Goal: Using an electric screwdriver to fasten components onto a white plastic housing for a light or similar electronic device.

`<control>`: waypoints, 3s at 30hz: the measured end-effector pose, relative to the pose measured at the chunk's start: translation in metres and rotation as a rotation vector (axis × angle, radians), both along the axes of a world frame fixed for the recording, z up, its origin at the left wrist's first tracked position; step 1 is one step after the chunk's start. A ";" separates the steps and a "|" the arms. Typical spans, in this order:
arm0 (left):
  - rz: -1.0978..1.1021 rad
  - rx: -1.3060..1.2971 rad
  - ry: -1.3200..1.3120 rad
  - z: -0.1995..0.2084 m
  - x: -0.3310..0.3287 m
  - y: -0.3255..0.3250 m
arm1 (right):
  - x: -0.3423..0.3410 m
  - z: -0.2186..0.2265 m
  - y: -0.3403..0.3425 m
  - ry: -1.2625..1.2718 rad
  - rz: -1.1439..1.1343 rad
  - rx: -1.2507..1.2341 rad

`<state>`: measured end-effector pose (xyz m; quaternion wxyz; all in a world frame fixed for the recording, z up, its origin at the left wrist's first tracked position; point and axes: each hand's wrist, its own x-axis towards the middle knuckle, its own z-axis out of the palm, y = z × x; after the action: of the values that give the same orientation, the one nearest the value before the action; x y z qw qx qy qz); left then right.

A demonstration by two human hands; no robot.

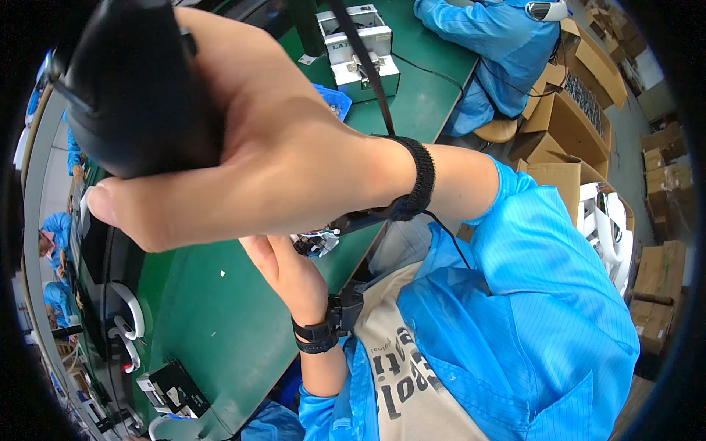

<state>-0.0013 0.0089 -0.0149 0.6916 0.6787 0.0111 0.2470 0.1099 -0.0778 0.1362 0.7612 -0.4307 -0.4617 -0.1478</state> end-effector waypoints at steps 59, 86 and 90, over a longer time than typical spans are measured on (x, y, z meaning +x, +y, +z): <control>0.079 0.026 0.028 0.015 -0.030 0.028 | -0.039 0.033 0.063 -0.090 0.016 -0.411; 0.060 -0.190 0.021 0.025 -0.048 0.032 | -0.052 0.022 0.069 -0.174 -0.034 -0.198; 0.085 -0.136 0.039 0.018 -0.050 0.034 | -0.055 0.019 0.070 -0.152 0.011 -0.184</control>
<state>-0.0514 0.0426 0.0032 0.7244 0.6339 0.0702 0.2617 0.0547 -0.0083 0.1552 0.6821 -0.4840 -0.5320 -0.1326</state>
